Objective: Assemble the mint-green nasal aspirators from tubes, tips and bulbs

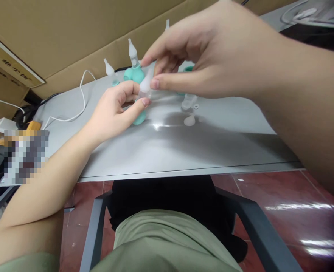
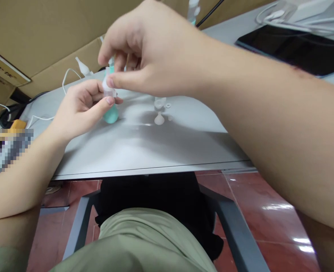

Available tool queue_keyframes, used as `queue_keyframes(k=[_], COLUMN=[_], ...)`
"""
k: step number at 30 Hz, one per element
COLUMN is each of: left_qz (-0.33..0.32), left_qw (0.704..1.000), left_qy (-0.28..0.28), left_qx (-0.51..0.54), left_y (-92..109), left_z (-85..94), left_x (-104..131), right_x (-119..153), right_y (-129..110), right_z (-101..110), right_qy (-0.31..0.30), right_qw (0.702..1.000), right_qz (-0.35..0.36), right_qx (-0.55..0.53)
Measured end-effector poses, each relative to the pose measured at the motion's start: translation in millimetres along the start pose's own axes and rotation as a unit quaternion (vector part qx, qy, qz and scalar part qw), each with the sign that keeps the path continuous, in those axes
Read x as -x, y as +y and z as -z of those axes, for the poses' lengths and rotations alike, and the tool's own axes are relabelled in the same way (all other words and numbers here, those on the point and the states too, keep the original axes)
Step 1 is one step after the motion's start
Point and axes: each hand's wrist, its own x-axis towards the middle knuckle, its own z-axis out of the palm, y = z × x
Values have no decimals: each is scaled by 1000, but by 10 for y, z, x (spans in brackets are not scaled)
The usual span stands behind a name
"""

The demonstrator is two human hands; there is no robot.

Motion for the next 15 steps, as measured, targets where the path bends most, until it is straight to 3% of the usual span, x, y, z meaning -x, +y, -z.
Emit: queue_keyframes(k=[6, 8, 11, 13, 15], left_qz=[-22, -32, -64, -54, -23], left_qw=[998, 998, 991, 987, 988], left_qy=[4, 11, 63, 102, 101], left_qx=[-58, -61, -95, -115, -119], left_y=[-47, -90, -227, -377, -563], left_z=[194, 240, 251, 224, 175], left_x=[-282, -479, -796, -967, -1072], right_x=[-16, -21, -25, -29, -31], right_y=[213, 245, 225, 200, 174], right_z=[212, 232, 230, 233, 245], right_qy=[71, 65, 34, 14, 9], right_qw=[997, 995, 991, 991, 992], right_qz=[-28, -48, -65, -60, -52], right_qx=[6, 51, 110, 117, 116])
